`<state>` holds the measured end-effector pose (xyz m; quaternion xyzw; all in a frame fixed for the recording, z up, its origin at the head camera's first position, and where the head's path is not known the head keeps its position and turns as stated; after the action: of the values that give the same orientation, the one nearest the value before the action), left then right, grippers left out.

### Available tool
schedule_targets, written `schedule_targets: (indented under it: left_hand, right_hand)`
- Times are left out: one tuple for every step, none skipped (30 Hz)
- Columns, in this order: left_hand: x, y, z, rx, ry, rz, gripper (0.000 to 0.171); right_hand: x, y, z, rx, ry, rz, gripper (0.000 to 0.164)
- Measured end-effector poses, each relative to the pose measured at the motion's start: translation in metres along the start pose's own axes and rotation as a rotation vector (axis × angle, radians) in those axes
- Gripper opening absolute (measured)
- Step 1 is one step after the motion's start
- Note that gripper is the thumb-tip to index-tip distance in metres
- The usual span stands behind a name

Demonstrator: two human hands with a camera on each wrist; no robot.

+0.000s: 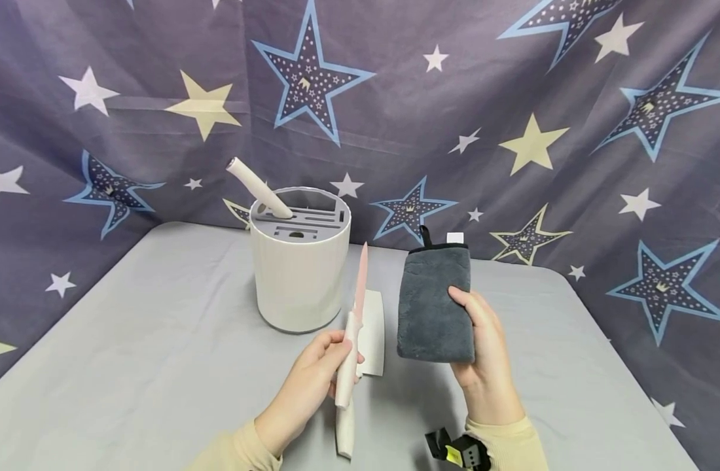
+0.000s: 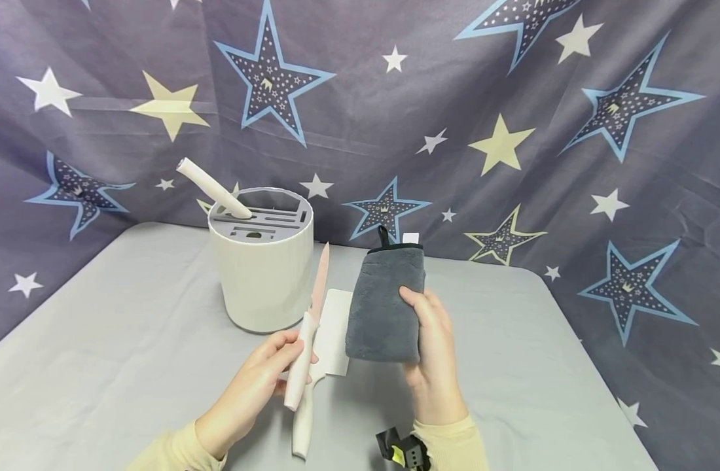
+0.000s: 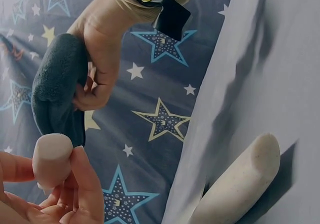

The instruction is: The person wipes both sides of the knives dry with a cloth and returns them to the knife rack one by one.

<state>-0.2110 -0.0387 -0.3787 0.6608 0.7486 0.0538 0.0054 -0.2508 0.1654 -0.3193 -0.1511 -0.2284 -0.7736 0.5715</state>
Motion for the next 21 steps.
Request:
schedule_targets:
  left_hand:
    - [0.0001, -0.0003, 0.0, 0.0, -0.001, 0.003, 0.039]
    - [0.0002, -0.0006, 0.0001, 0.002, -0.002, 0.006, 0.039]
    - [0.0004, -0.0009, 0.0001, 0.003, -0.002, 0.009, 0.039]
    - [0.0003, -0.0009, -0.0002, 0.004, -0.004, 0.011, 0.039]
    - [0.0003, -0.0009, -0.0003, 0.007, -0.006, 0.012, 0.039]
    - [0.0004, -0.0008, -0.0003, 0.007, -0.009, 0.016, 0.04]
    - [0.0005, -0.0007, -0.0003, 0.009, -0.012, 0.018, 0.04]
    - [0.0006, -0.0006, -0.0003, 0.01, -0.015, 0.022, 0.041]
    - [0.0009, -0.0003, -0.0003, 0.008, -0.017, 0.025, 0.042]
    - [0.0013, -0.0001, -0.0005, 0.007, -0.019, 0.027, 0.042]
    - [0.0017, 0.0, -0.0006, 0.006, -0.02, 0.028, 0.042]
    - [0.0021, 0.0, -0.0007, 0.005, -0.021, 0.03, 0.043]
    - [0.0024, 0.0001, -0.001, 0.006, -0.022, 0.029, 0.044]
    - [0.0027, 0.0002, -0.0012, 0.006, -0.022, 0.029, 0.044]
    - [0.003, 0.0004, -0.0015, 0.007, -0.023, 0.029, 0.044]
    - [0.0031, 0.0006, -0.0018, 0.009, -0.024, 0.029, 0.045]
    - [0.0033, 0.0008, -0.002, 0.01, -0.026, 0.028, 0.045]
    - [0.0032, 0.0012, -0.002, 0.012, -0.028, 0.029, 0.045]
    - [0.0035, 0.0017, -0.0019, 0.014, -0.028, 0.031, 0.046]
    - [0.0036, 0.0022, -0.0019, 0.015, -0.031, 0.033, 0.046]
    - [0.0041, 0.0026, -0.0017, 0.013, -0.032, 0.036, 0.046]
  right_hand:
    - [0.0003, 0.0004, 0.0004, -0.01, 0.006, 0.0, 0.018]
    - [0.0007, 0.0007, 0.0007, -0.02, 0.013, 0.0, 0.016]
    - [0.0009, 0.0011, 0.0008, -0.027, 0.018, 0.0, 0.015]
    - [0.001, 0.0012, 0.0009, -0.033, 0.023, -0.001, 0.014]
    - [0.001, 0.0013, 0.0009, -0.038, 0.029, -0.004, 0.013]
    - [0.0011, 0.0013, 0.0008, -0.044, 0.035, -0.006, 0.013]
    - [0.0013, 0.0013, 0.0006, -0.047, 0.042, -0.008, 0.014]
    - [0.0016, 0.0012, 0.0004, -0.05, 0.049, -0.007, 0.015]
    - [0.0019, 0.0011, 0.0001, -0.053, 0.057, -0.007, 0.016]
    - [0.0024, 0.0009, -0.0003, -0.056, 0.066, -0.006, 0.017]
    - [0.0029, 0.001, -0.0005, -0.059, 0.073, -0.004, 0.019]
    - [0.0036, 0.001, -0.0005, -0.063, 0.083, -0.001, 0.021]
    - [0.0039, 0.0011, -0.0006, -0.066, 0.093, 0.0, 0.023]
    - [0.004, 0.0012, -0.0007, -0.07, 0.104, -0.001, 0.024]
    - [0.0039, 0.0013, -0.0007, -0.076, 0.117, -0.004, 0.025]
    - [0.0037, 0.0014, -0.0007, -0.082, 0.132, -0.009, 0.025]
    - [0.0032, 0.0014, -0.0006, -0.089, 0.149, -0.019, 0.025]
    - [0.0024, 0.0012, -0.0006, -0.097, 0.166, -0.028, 0.025]
    - [0.0013, 0.0012, -0.0007, -0.103, 0.183, -0.04, 0.025]
    - [0.0002, 0.0011, -0.0009, -0.109, 0.197, -0.053, 0.024]
    - [-0.0008, 0.0011, -0.0011, -0.114, 0.21, -0.066, 0.023]
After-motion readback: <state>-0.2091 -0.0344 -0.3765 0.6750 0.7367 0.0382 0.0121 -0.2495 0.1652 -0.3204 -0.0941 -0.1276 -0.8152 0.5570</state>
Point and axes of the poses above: each hand's wrist, its own y-axis away from the middle knuckle, its own x-axis out of the palm, z = x × y, the point moved 8 cm from there along -y, towards the middle knuckle, and after that the axes turned 15 degrees about -z, right-handed, at the moved point
